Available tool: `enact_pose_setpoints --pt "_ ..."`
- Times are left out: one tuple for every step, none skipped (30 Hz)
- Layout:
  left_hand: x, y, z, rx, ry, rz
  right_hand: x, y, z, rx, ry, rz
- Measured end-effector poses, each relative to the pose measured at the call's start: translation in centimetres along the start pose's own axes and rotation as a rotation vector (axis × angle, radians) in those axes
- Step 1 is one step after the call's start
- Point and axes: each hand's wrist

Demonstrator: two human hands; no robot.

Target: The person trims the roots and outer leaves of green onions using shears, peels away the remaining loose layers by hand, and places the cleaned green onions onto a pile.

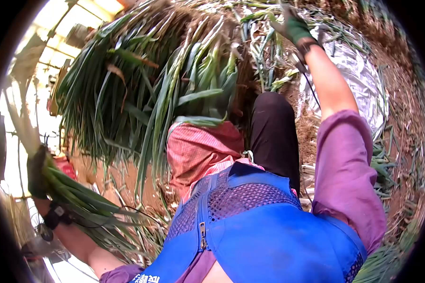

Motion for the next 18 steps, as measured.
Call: enact_pose_setpoints --pt "1.3 -1.8 -2.0 0.006 -0.098 -0.091 0.8 -3.5 0.2 -0.191 -0.001 0.290" --pt "1.3 -2.8 -4.4 0.088 -0.081 -0.071 4.0 -4.5 1.3 -0.203 0.129 0.318" --pt "0.9 -3.6 -7.6 0.201 -0.026 -0.041 7.0 -5.3 1.8 -0.210 0.260 0.343" --pt "0.9 -4.5 -10.8 0.317 0.027 -0.002 7.7 -6.9 0.4 -0.115 -0.305 0.519" --pt "1.0 -5.5 -13.7 0.435 0.079 0.034 11.4 -3.8 4.6 0.081 -0.053 0.622" --pt "-0.9 -4.7 -17.6 0.499 0.068 0.047 14.6 -1.1 6.3 0.196 -0.148 0.665" --pt "-1.7 -4.0 -21.4 0.531 0.110 0.076 17.5 2.2 7.1 0.265 -0.339 0.702" --pt "-0.9 -5.0 -24.5 0.724 0.156 0.019 19.5 5.1 8.0 0.252 -0.391 0.775" --pt "0.5 -6.5 -27.3 0.863 0.035 -0.023 21.4 7.2 8.5 0.206 -0.317 0.868" --pt "-0.2 -5.9 -30.2 0.981 0.073 -0.050 23.0 7.7 8.8 0.185 -0.025 1.026" --pt "-1.1 -4.8 -33.1 1.094 0.141 -0.066 22.9 9.2 8.4 0.043 -0.165 1.021" --pt "-1.7 -3.9 -35.6 1.197 0.192 -0.069 22.5 9.8 8.7 0.033 -0.131 1.031" --pt "-2.2 -3.0 -37.8 1.274 0.222 -0.062 22.0 10.2 9.1 0.024 -0.098 1.043" --pt "-2.4 -2.5 -39.3 1.347 0.193 0.018 21.6 10.5 9.3 0.021 -0.069 1.055" --pt "-2.3 -2.2 -40.5 1.415 0.163 0.098 21.1 10.9 9.4 0.018 -0.040 1.071" --pt "-2.1 -1.7 -41.6 1.391 0.200 0.019 20.3 12.2 8.7 0.055 -0.117 1.041" --pt "-1.6 -1.5 -42.3 1.370 0.237 -0.054 19.3 13.4 8.2 0.036 -0.200 1.017" --pt "-1.3 -1.6 -43.1 1.450 0.136 -0.095 19.1 14.1 8.8 0.078 -0.193 1.009"
Point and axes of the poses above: each hand's wrist, its own y-axis away from the middle knuckle, its own z-axis out of the back of the hand, x = y × z, and after that the axes turned 3 degrees about x, right-handed
